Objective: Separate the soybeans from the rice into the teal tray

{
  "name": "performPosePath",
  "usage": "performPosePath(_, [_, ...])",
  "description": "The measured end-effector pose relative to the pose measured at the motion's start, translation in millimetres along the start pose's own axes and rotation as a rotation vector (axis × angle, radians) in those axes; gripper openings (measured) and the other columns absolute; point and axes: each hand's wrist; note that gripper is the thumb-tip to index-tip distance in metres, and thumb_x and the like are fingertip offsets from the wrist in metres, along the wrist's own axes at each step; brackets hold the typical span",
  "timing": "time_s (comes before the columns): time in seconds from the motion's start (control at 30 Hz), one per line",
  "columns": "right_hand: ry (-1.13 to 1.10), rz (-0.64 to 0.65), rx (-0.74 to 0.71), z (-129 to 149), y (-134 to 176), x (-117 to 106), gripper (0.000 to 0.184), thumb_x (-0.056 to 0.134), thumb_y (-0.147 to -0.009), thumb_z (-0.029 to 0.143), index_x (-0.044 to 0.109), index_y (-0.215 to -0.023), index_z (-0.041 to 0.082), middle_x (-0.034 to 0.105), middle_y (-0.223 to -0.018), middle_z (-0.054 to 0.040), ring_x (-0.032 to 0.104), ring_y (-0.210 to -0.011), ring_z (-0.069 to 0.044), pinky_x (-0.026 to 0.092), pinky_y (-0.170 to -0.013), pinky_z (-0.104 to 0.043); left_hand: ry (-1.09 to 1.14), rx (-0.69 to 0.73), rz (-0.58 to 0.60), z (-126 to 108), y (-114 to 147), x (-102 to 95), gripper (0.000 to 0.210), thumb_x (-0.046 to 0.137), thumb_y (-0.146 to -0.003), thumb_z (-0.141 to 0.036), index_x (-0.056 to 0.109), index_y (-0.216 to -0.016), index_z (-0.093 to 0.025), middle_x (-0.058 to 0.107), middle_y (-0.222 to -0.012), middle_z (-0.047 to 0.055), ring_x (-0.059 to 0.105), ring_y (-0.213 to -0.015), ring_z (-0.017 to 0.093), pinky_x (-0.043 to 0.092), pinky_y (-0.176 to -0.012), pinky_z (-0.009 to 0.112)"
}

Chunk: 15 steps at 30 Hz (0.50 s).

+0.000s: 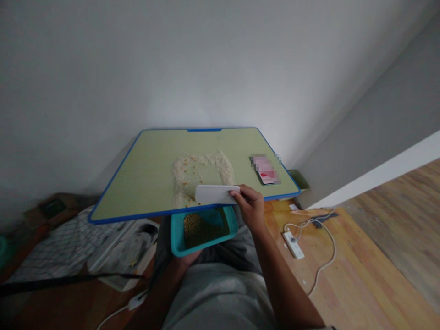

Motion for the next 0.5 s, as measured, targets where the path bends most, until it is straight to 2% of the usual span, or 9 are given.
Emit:
performPosePath(0.37, [-0.037, -0.071, 0.054, -5.1, 2.3, -2.0, 0.035, 0.084, -0.083, 0.055, 0.080, -0.077, 0.020, 0.068, -0.071, -0.0023, 0.057, -0.066, -0.017, 0.044, -0.059, -0.028, -0.030, -0.004, -0.001, -2.1, 0.2, -6.7, 0.046, 0.041, -0.109, -0.038, 0.081, -0.126, -0.025, 0.076, -0.135, 0.002, 0.070, -0.133, 0.025, 0.051, -0.120, 0.044])
performPosePath(0.5, [-0.017, -0.021, 0.020, 1.9, 3.0, 4.7, 0.038, 0.081, -0.085, 0.057, 0.077, -0.075, 0.020, 0.065, -0.068, -0.0015, 0.055, -0.064, -0.017, 0.043, -0.057, -0.028, -0.023, 0.006, -0.026, 1.9, -1.8, -10.4, 0.047, 0.038, -0.110, -0.042, 0.081, -0.128, -0.031, 0.074, -0.140, -0.002, 0.068, -0.136, 0.022, 0.047, -0.124, 0.043])
Point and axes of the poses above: each hand's wrist, its own y-axis away from the middle knuckle, its own x-axis out of the palm, z = x × y
